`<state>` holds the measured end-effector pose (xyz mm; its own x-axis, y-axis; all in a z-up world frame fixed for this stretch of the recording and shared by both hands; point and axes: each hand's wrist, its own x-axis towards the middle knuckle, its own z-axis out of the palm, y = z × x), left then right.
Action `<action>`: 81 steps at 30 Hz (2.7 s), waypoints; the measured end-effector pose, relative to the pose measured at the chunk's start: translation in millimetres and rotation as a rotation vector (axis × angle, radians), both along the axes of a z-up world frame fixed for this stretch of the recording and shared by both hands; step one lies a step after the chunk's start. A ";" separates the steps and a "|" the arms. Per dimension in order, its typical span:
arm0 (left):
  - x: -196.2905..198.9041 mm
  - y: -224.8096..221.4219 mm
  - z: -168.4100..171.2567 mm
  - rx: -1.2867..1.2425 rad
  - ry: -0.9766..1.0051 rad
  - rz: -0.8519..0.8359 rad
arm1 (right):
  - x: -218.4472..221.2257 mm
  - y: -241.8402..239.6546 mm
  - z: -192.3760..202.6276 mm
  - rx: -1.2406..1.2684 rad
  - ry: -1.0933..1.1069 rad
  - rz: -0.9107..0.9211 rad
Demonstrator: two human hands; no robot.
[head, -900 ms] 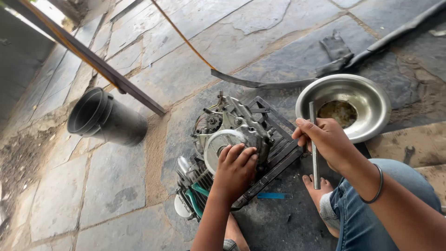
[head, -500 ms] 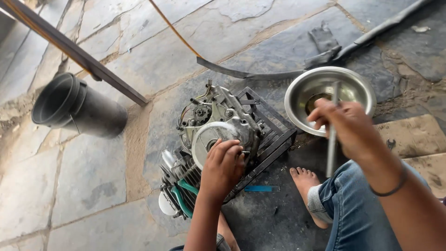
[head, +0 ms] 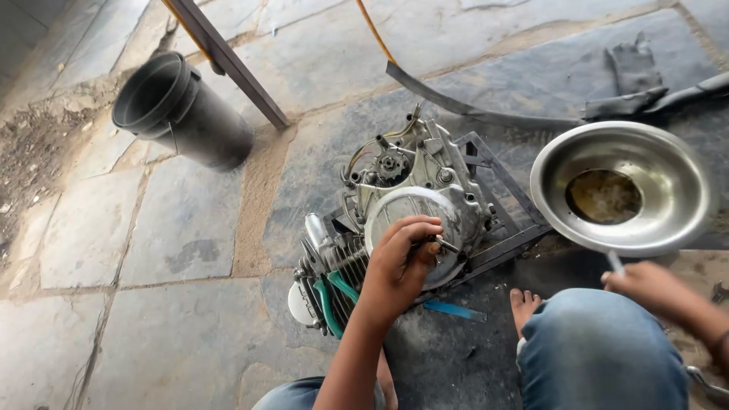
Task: The person is dismantling or repairing a motorcycle engine component, specifically working on the flywheel area using pliers.
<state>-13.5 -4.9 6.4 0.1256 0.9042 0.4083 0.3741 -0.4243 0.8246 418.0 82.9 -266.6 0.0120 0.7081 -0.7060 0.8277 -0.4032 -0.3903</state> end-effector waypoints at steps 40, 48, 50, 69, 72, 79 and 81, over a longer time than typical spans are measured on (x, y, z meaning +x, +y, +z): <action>-105.1 79.8 -25.9 -0.200 0.148 0.655 | -288.0 62.7 285.9 0.975 0.150 0.305; -104.8 74.0 -17.2 -0.157 0.149 0.549 | -298.3 66.8 275.7 1.187 -0.008 0.351; -103.7 76.0 -20.1 -0.138 0.170 0.521 | -296.8 68.5 275.9 1.233 0.002 0.346; -93.9 86.1 -23.9 0.038 0.195 0.586 | -297.4 86.3 286.1 1.294 0.278 0.538; -93.9 86.9 -24.9 0.027 0.223 0.589 | -289.5 97.1 282.0 1.303 0.351 0.669; -87.6 78.0 1.6 -0.008 0.240 0.579 | -296.3 82.8 301.7 1.279 0.298 0.615; -88.6 79.6 1.1 0.060 0.378 0.595 | -299.1 81.3 304.4 1.288 0.132 0.482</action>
<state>-102.2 74.7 7.5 -0.2393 0.8407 0.4857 0.8130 -0.0999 0.5736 118.9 164.2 37.8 -0.4336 0.7709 0.4666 0.7089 0.6115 -0.3515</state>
